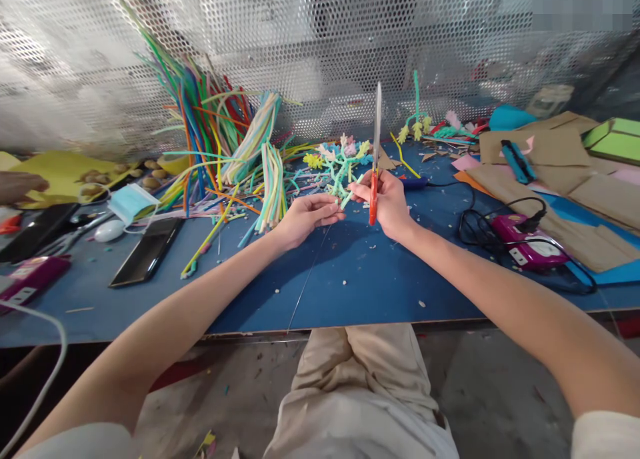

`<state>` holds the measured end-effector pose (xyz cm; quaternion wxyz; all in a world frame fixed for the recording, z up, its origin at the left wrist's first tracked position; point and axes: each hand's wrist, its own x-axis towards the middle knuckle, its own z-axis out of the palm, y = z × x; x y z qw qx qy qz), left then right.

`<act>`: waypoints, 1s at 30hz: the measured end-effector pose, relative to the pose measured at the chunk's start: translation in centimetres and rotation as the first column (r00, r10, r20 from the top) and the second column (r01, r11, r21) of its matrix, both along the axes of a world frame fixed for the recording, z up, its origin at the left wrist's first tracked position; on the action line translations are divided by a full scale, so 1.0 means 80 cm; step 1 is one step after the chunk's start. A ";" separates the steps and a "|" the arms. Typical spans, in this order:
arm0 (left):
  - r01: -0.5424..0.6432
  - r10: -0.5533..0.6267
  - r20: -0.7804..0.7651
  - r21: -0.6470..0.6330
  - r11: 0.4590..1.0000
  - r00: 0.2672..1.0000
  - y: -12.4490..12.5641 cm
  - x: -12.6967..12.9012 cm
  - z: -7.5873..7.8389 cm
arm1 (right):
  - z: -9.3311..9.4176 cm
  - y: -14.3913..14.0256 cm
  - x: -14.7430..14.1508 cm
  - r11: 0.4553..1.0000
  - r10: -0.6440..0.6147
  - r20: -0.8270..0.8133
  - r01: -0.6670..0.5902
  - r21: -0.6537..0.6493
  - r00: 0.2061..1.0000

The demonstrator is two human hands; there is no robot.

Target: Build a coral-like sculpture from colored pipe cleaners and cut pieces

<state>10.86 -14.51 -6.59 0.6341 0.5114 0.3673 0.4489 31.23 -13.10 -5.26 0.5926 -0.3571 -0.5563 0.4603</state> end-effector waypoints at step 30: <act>0.073 -0.085 -0.100 -0.112 0.991 0.991 0.006 -0.010 0.008 | -0.005 0.004 0.007 0.982 0.161 0.140 -0.172 0.072 0.977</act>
